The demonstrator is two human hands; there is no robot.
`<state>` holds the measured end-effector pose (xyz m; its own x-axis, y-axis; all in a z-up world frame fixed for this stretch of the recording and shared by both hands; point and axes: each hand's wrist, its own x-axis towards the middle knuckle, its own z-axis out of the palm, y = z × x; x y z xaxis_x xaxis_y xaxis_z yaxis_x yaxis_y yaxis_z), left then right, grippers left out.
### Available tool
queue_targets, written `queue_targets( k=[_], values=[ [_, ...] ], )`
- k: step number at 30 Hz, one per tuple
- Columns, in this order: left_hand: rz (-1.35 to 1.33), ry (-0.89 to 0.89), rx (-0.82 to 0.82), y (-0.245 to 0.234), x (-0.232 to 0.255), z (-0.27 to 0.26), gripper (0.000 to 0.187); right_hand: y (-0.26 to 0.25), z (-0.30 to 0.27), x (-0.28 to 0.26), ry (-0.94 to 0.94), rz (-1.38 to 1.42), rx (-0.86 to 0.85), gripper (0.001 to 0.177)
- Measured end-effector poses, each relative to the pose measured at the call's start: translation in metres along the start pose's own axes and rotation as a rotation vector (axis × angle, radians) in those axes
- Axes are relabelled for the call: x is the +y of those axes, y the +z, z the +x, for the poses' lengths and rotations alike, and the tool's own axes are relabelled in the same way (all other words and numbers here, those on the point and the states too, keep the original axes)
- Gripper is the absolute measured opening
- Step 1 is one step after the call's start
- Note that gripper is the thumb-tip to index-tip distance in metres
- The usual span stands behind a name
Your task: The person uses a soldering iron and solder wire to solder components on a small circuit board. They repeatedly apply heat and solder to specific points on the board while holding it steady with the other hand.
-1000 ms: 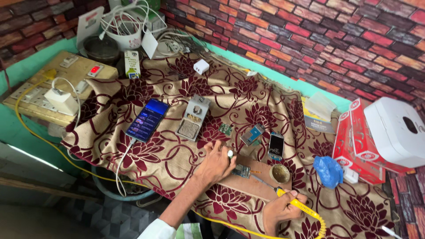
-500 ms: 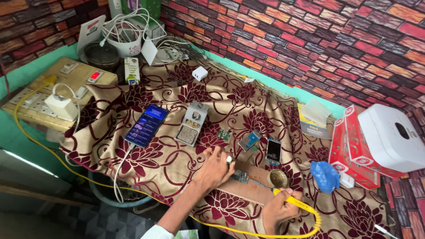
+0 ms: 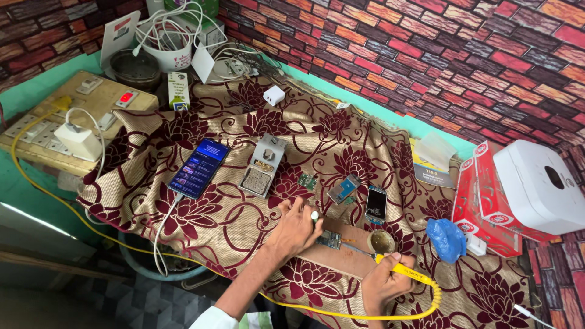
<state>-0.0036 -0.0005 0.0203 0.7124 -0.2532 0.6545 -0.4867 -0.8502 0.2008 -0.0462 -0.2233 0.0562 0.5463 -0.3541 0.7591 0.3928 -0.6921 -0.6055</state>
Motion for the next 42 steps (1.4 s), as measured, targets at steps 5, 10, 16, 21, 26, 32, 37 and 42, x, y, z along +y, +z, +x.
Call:
queue_targets(
  k=[5, 10, 16, 21, 26, 32, 37, 42],
  values=[
    [0.010, -0.015, -0.030, 0.002, 0.001, -0.003, 0.036, 0.000, -0.004, 0.007, -0.020, 0.087, 0.024, 0.023],
    [0.026, -0.022, -0.084, 0.005, -0.001, -0.002, 0.042, 0.004, 0.001, 0.014, 0.045, 0.127, -0.012, 0.023],
    [0.015, -0.027, -0.047, 0.008, -0.002, -0.002, 0.043, 0.005, 0.005, 0.011, -0.056, 0.098, 0.005, 0.026],
    [0.095, -0.006, 0.000, 0.006, -0.001, -0.003, 0.049, 0.003, 0.004, 0.000, 0.041, 0.072, -0.045, 0.026],
    [0.008, -0.046, -0.114, 0.006, 0.000, -0.004, 0.048, 0.002, 0.005, -0.007, -0.018, 0.087, -0.034, 0.025],
    [0.013, -0.005, -0.018, 0.007, 0.000, -0.006, 0.050, 0.001, 0.013, -0.015, -0.011, 0.100, -0.089, 0.027],
    [0.015, -0.034, -0.093, 0.008, 0.000, -0.003, 0.048, 0.000, 0.014, -0.021, -0.074, 0.112, -0.094, 0.025],
    [0.051, -0.032, -0.111, 0.011, -0.002, -0.004, 0.041, 0.003, 0.018, -0.015, -0.010, 0.088, -0.119, 0.028]
  ],
)
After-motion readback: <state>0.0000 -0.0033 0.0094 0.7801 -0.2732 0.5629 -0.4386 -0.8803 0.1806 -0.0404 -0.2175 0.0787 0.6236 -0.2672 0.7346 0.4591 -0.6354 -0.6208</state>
